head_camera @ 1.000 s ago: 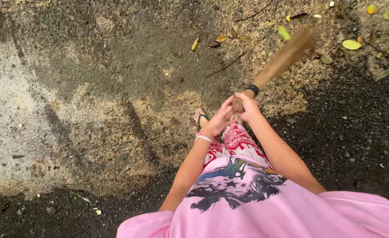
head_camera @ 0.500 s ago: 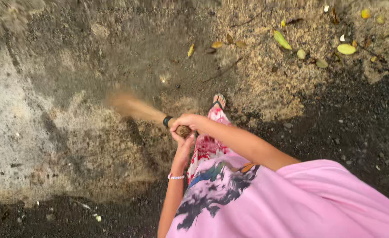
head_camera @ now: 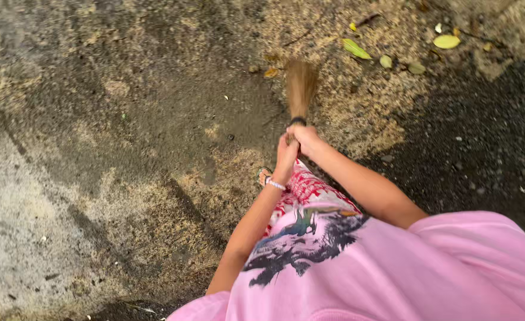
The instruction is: The person sweeps an outdoor concrete ground using a handheld bundle of sticks, moving leaves and debris together.
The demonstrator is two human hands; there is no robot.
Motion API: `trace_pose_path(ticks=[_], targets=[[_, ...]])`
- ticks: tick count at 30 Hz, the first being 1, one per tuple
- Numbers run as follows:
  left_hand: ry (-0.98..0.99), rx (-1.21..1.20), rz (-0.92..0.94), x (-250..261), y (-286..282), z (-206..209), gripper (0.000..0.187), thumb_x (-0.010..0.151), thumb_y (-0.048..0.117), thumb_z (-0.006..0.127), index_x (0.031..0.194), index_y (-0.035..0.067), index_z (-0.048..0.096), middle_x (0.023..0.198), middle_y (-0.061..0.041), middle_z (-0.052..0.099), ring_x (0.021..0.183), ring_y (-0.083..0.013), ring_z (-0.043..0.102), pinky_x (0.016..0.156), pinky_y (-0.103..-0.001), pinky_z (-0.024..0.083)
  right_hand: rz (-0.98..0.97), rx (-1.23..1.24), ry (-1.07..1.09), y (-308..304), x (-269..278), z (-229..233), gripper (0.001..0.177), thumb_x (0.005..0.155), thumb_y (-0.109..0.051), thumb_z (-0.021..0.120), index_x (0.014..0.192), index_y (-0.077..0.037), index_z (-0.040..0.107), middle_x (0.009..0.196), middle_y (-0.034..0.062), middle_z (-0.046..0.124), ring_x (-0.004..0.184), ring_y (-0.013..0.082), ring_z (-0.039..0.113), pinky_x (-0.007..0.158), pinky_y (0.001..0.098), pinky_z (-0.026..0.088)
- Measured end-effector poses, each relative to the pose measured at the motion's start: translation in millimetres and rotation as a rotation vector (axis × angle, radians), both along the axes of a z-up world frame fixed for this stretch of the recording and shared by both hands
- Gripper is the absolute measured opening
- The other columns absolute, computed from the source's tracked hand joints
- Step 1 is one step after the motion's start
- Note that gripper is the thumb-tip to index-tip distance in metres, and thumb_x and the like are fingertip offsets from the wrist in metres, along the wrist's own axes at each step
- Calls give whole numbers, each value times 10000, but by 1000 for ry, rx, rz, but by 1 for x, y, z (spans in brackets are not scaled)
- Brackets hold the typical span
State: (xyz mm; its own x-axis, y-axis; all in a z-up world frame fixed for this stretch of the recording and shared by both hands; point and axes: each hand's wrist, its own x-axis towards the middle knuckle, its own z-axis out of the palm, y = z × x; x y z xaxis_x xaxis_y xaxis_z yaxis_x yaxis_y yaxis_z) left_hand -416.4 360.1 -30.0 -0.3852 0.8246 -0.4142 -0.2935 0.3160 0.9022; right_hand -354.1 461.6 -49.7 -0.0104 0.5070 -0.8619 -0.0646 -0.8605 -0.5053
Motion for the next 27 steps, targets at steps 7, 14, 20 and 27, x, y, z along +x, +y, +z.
trace_pose_path(ticks=[7, 14, 20, 27], targets=[[-171, -190, 116, -20, 43, 110, 678, 884, 69, 519, 1546, 44, 377, 1324, -225, 548, 1110, -289, 490, 925, -394, 395, 35, -40, 80, 30, -35, 54, 194, 820, -152, 772, 872, 9, 677, 794, 107, 722, 658, 240, 686, 584, 391, 564], [43, -229, 326, -59, 24, 162, 772, 857, 69, 575, 1574, 65, 286, 1598, -128, 307, 1432, -258, 383, 1135, -347, 358, 243, -414, 600, 16, -95, 45, 261, 822, -217, 829, 957, -78, 654, 871, 63, 675, 783, 223, 645, 708, 395, 541], [-161, -69, 27, -94, 80, 51, 367, 993, 146, 630, 1306, -10, 518, 1198, -144, 629, 1017, -189, 626, 845, -320, 558, 78, -414, 532, 61, -76, 17, 256, 823, -208, 817, 962, -63, 658, 867, 74, 680, 776, 238, 658, 695, 415, 546], [-250, 20, -514, -83, 190, 1, 584, 943, 176, 586, 1496, 60, 439, 1338, -128, 601, 1179, -218, 579, 1003, -325, 482, -379, -70, 217, 126, -45, 37, 252, 824, -197, 802, 968, -44, 662, 862, 86, 687, 767, 255, 672, 680, 439, 552]])
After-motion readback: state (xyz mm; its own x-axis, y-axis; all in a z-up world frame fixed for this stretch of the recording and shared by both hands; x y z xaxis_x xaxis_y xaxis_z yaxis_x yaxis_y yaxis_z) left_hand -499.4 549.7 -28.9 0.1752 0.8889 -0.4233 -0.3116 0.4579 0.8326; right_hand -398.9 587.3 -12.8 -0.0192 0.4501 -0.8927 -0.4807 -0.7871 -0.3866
